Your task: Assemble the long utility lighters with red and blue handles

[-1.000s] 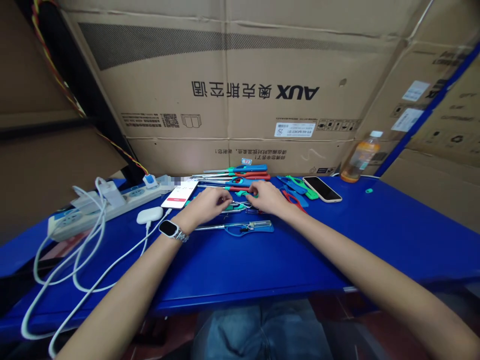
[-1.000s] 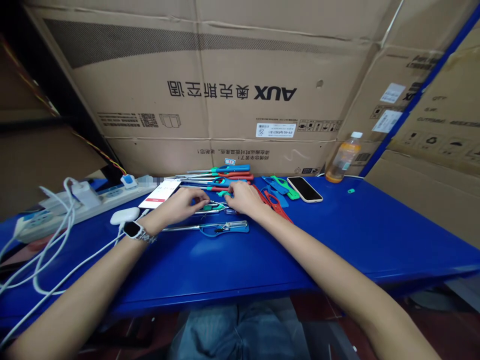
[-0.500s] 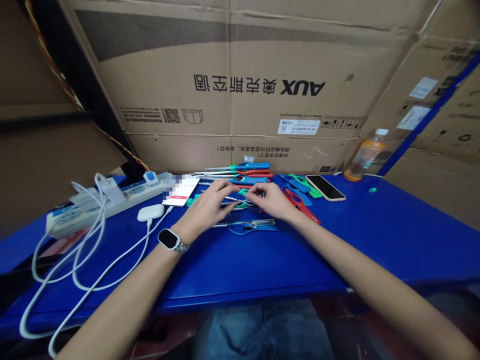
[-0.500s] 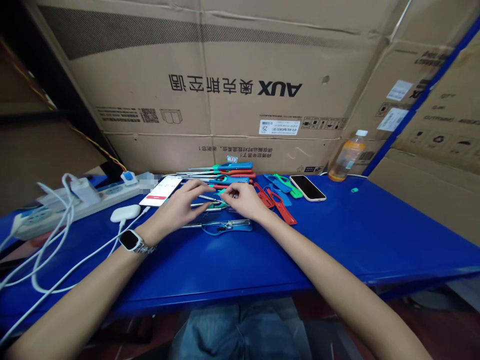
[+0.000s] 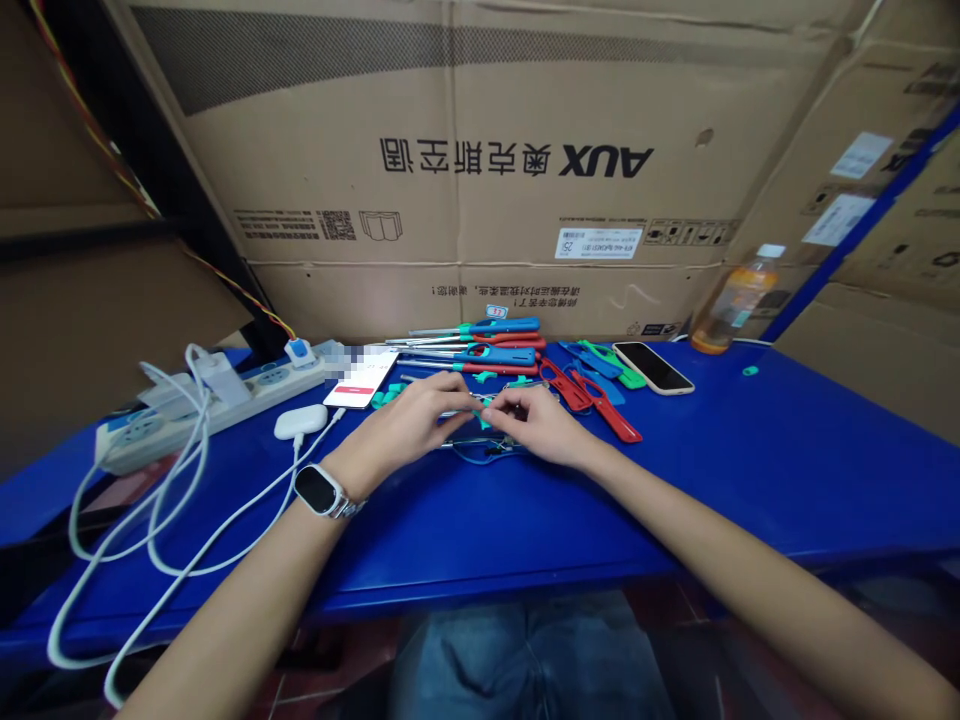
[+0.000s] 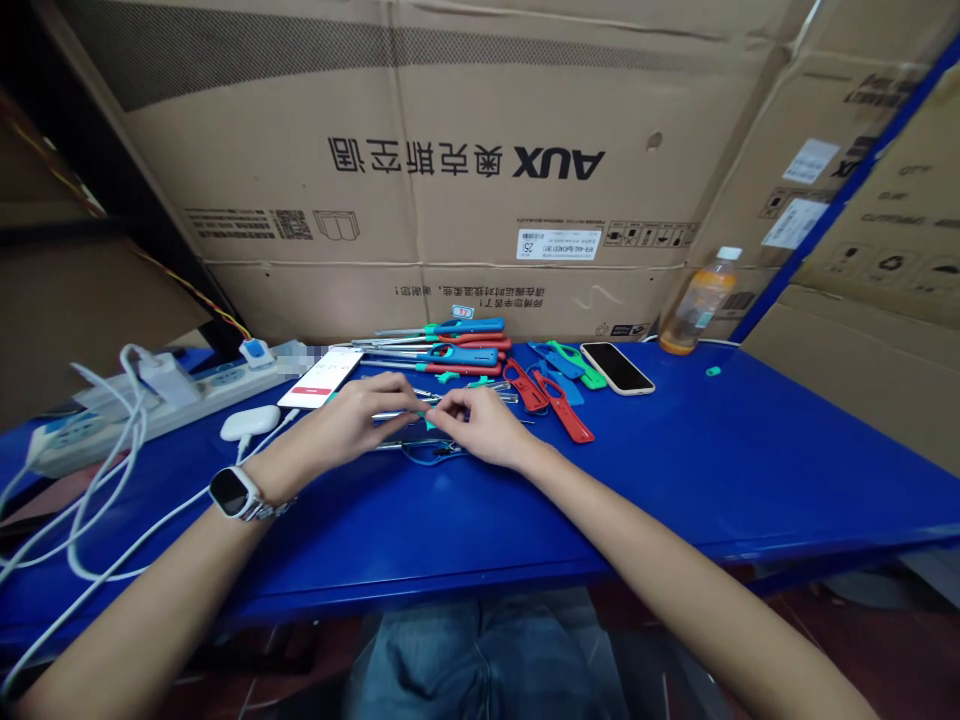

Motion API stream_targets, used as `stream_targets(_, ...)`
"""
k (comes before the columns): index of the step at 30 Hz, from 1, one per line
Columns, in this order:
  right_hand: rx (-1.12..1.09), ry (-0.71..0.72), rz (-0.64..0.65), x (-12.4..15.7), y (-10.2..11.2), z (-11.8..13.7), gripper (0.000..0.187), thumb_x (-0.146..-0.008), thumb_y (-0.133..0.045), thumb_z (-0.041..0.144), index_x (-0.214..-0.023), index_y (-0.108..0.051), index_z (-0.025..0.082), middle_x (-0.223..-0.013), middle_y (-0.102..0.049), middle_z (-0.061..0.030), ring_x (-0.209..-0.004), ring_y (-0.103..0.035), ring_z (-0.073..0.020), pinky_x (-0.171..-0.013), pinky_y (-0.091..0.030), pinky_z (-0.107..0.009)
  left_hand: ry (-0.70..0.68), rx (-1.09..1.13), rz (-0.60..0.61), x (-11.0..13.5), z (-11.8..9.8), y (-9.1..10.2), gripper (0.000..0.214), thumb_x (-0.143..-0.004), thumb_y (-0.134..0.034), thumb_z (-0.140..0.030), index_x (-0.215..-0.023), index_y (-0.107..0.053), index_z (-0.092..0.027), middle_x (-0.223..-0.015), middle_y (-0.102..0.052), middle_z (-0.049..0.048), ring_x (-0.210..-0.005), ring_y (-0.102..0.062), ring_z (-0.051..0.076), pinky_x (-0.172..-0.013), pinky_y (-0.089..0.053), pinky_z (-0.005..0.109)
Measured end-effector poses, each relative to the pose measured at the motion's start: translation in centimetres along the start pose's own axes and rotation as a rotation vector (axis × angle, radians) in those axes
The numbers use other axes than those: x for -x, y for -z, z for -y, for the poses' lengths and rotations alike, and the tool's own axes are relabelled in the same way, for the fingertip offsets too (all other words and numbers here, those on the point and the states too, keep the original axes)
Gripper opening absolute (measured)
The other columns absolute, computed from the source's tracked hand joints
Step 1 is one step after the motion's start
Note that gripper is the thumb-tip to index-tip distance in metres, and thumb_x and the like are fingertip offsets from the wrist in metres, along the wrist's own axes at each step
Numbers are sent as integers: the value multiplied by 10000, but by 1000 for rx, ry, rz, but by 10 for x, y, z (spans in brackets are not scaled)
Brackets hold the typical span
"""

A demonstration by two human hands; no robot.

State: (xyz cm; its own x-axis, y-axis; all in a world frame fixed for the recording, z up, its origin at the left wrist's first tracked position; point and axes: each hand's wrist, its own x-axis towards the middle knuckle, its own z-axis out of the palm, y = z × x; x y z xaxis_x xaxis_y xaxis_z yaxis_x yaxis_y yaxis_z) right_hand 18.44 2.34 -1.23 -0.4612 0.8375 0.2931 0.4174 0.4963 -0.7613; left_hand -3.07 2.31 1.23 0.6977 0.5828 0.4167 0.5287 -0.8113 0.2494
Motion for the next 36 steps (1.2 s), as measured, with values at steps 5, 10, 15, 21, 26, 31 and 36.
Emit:
stream_targets(5, 408, 320, 16, 21, 12, 1, 191, -942, -537, 250, -876, -699, 173, -839, -647, -52, -835, -561, -177, -804, -431, -322, 132, 105, 124, 3, -6, 2, 170, -921, -576, -177, -971, -738, -184, -883, -668, 50, -764, -615, 163, -726, -466, 280)
stream_targets(10, 531, 416, 93, 34, 18, -4, 248, -948, -523, 260, -898, -751, 176, -838, -634, -64, -792, -575, -178, -756, -431, -322, 209, 67, 213, 5, -7, -5, 144, -892, -602, -156, -923, -738, -193, -879, -690, 46, -814, -618, 185, -748, -461, 285)
stream_targets(15, 394, 303, 100, 33, 15, -7, 242, -945, -534, 244, -903, -762, 172, -805, -639, -48, -727, -583, -149, -698, -447, -281, 234, 27, 244, 5, -7, -10, 146, -879, -588, -118, -899, -719, -179, -869, -675, 57, -835, -608, 194, -759, -463, 294)
stream_targets(21, 323, 248, 103, 33, 15, -6, 214, -930, -564, 241, -868, -760, 182, -777, -649, -40, -705, -585, -146, -688, -448, -275, 247, 20, 251, 4, -9, -11, 164, -886, -563, -113, -919, -710, -177, -873, -674, 61, -854, -610, 205, -785, -465, 316)
stream_targets(26, 322, 249, 126, 33, 16, -5, 211, -934, -564, 242, -867, -753, 177, -797, -653, -42, -729, -588, -147, -701, -445, -275, 239, 23, 240, 5, -9, -12, 163, -887, -548, -112, -927, -697, -168, -890, -681, 67, -859, -612, 207, -780, -468, 315)
stream_targets(31, 327, 236, 153, 33, 17, -5, 219, -946, -559, 261, -877, -752, 183, -812, -653, -41, -734, -588, -145, -709, -442, -277, 210, -8, 240, 5, -13, -12, 176, -877, -535, -101, -925, -687, -175, -881, -668, 60, -848, -609, 201, -756, -459, 300)
stream_targets(36, 319, 239, 173, 32, 19, -5, 213, -948, -559, 254, -885, -747, 176, -813, -649, -40, -742, -583, -147, -707, -439, -279, 198, -16, 216, 3, -17, -15, 168, -875, -529, -89, -898, -671, -174, -894, -668, 66, -871, -607, 213, -761, -457, 316)
